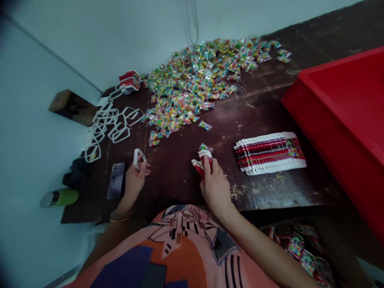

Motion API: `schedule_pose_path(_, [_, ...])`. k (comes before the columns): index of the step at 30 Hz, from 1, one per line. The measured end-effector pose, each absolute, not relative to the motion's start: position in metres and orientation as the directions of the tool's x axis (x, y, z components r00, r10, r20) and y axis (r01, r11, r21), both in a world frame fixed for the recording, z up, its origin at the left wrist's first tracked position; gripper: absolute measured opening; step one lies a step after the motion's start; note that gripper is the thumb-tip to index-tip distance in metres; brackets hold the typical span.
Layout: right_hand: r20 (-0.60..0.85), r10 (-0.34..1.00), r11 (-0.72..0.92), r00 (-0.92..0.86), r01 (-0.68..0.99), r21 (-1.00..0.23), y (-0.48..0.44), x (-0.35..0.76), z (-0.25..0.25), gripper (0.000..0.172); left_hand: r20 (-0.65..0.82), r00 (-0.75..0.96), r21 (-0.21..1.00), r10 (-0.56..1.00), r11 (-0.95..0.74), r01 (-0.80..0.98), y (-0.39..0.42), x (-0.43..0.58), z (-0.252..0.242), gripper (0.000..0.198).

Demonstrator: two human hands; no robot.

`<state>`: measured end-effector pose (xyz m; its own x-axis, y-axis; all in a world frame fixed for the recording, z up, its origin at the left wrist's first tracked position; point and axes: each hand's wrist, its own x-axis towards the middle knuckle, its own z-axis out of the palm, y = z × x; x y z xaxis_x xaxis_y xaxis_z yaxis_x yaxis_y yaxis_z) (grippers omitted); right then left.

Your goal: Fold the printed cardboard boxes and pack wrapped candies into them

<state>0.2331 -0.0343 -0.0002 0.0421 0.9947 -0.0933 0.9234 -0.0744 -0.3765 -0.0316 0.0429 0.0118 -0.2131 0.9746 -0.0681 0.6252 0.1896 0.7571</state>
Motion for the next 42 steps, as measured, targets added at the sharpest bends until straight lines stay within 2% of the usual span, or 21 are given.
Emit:
schedule_pose_path(1, [-0.066, 0.997, -0.069, 0.049, 0.934, -0.350, -0.035, 0.232, -0.001, 0.073, -0.115, -0.213, 0.804, 0.970, 0.217, 0.554, 0.042, -0.035, 0.013, 0.041])
schedule_pose_path(3, [-0.026, 1.000, -0.015, 0.007, 0.944, -0.330, -0.036, 0.225, -0.002, 0.071, -0.320, -0.114, 0.866, 0.940, 0.339, 0.366, 0.032, -0.030, 0.013, 0.041])
schedule_pose_path(5, [-0.013, 0.999, 0.035, -0.042, 0.935, -0.353, -0.037, 0.217, -0.005, 0.072, -0.558, 0.085, 0.823, 0.825, 0.539, 0.180, 0.015, -0.012, 0.009, 0.044])
schedule_pose_path(6, [-0.018, 0.999, 0.040, -0.051, 0.925, -0.377, -0.036, 0.215, -0.006, 0.070, -0.633, 0.165, 0.774, 0.756, 0.623, 0.116, 0.006, -0.001, 0.006, 0.045])
schedule_pose_path(8, [-0.048, 0.998, 0.016, -0.040, 0.904, -0.426, -0.032, 0.217, -0.008, 0.060, -0.675, 0.222, 0.730, 0.704, 0.680, 0.063, -0.009, 0.020, -0.002, 0.044])
schedule_pose_path(11, [-0.078, 0.997, -0.026, -0.014, 0.878, -0.477, -0.023, 0.230, -0.013, 0.053, -0.602, 0.227, 0.797, 0.765, 0.592, 0.118, -0.016, 0.040, -0.017, 0.047])
schedule_pose_path(14, [-0.041, 0.999, -0.020, -0.001, 0.861, -0.508, -0.018, 0.245, -0.022, 0.050, -0.496, 0.190, 0.863, 0.848, 0.455, 0.219, -0.007, 0.044, -0.028, 0.052])
schedule_pose_path(18, [0.045, 0.992, -0.081, 0.114, 0.888, -0.452, -0.018, 0.256, -0.035, 0.054, -0.394, 0.126, 0.886, 0.910, 0.339, 0.316, 0.014, 0.045, -0.034, 0.056])
schedule_pose_path(21, [0.085, 0.982, -0.117, 0.166, 0.903, -0.414, -0.014, 0.259, -0.040, 0.058, -0.351, 0.122, 0.889, 0.928, 0.289, 0.356, 0.029, 0.050, -0.035, 0.063])
schedule_pose_path(24, [0.088, 0.985, -0.096, 0.147, 0.898, -0.428, -0.004, 0.263, -0.037, 0.058, -0.263, 0.080, 0.864, 0.961, 0.198, 0.463, 0.039, 0.053, -0.032, 0.062])
schedule_pose_path(28, [0.023, 0.994, -0.082, 0.107, 0.871, -0.484, 0.015, 0.279, -0.030, 0.047, -0.148, 0.041, 0.783, 0.988, 0.092, 0.615, 0.043, 0.047, -0.023, 0.053])
schedule_pose_path(30, [-0.011, 0.995, -0.091, 0.100, 0.852, -0.516, 0.022, 0.292, -0.029, 0.043, -0.145, 0.019, 0.791, 0.989, 0.104, 0.603, 0.041, 0.038, -0.014, 0.045])
schedule_pose_path(32, [-0.005, 0.995, -0.084, 0.097, 0.835, -0.545, 0.026, 0.303, -0.026, 0.041, -0.243, 0.043, 0.870, 0.969, 0.199, 0.450, 0.039, 0.026, -0.001, 0.038])
schedule_pose_path(34, [0.057, 0.995, -0.037, 0.085, 0.817, -0.575, 0.025, 0.306, -0.021, 0.040, -0.377, 0.139, 0.921, 0.916, 0.354, 0.165, 0.033, 0.015, 0.014, 0.035])
schedule_pose_path(35, [0.101, 0.992, 0.002, 0.073, 0.801, -0.598, 0.023, 0.303, -0.017, 0.039, -0.419, 0.197, 0.905, 0.887, 0.424, 0.014, 0.028, 0.010, 0.023, 0.034])
schedule_pose_path(37, [0.171, 0.985, 0.109, 0.010, 0.732, -0.672, 0.017, 0.288, -0.006, 0.038, -0.454, 0.272, 0.825, 0.848, 0.516, -0.232, 0.013, 0.004, 0.038, 0.033])
schedule_pose_path(39, [0.196, 0.973, 0.227, -0.119, 0.616, -0.754, 0.006, 0.265, 0.002, 0.035, -0.486, 0.317, 0.713, 0.814, 0.579, -0.395, -0.006, 0.002, 0.047, 0.033])
schedule_pose_path(41, [0.204, 0.938, 0.328, -0.279, 0.528, -0.783, -0.005, 0.244, 0.002, 0.031, -0.544, 0.431, 0.529, 0.720, 0.693, -0.490, -0.015, -0.001, 0.048, 0.032])
schedule_pose_path(42, [0.205, 0.911, 0.373, -0.359, 0.498, -0.783, -0.009, 0.236, -0.001, 0.030, -0.582, 0.502, 0.436, 0.640, 0.766, -0.472, -0.013, -0.006, 0.048, 0.029])
